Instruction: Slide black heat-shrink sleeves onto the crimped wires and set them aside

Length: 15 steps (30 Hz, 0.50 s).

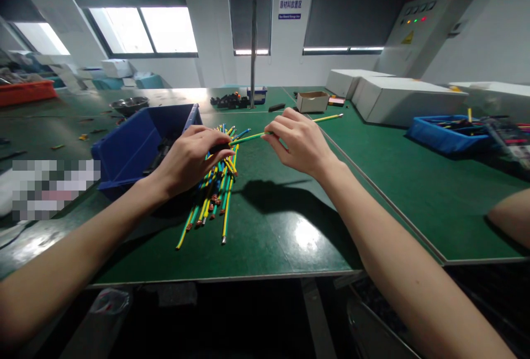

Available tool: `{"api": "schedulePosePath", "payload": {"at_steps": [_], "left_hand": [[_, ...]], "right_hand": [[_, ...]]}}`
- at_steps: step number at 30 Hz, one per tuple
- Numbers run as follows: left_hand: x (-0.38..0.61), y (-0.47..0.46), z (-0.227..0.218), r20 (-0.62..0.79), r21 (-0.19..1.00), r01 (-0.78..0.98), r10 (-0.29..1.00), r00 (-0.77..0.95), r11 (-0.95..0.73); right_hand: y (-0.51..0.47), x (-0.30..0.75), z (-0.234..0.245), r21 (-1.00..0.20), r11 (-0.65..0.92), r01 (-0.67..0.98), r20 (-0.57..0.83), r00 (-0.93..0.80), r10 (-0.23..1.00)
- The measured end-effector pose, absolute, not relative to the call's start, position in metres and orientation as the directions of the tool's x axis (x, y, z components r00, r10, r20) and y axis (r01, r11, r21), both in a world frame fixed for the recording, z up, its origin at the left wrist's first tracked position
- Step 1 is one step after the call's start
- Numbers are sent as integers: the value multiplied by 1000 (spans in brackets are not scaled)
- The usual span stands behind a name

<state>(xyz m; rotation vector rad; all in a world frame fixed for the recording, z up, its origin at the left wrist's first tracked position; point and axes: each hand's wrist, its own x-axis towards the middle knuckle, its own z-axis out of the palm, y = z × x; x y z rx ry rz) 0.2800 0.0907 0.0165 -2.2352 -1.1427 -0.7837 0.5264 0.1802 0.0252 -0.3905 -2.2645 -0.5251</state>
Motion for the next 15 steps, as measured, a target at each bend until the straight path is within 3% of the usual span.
{"api": "schedulePosePath", "payload": {"at_steps": [6,10,15], "left_hand": [[280,85,21,700,-61,918,639,319,-391],[279,86,19,755,-110,911,562,337,-398],[278,89,16,716,-154,859,545,437,-488]], "right_hand": [[183,532,26,219,855,470,812,-573,107],[186,535,26,238,847,475,810,-578,97],[184,531,23,256,849,462,788,-609,93]]}}
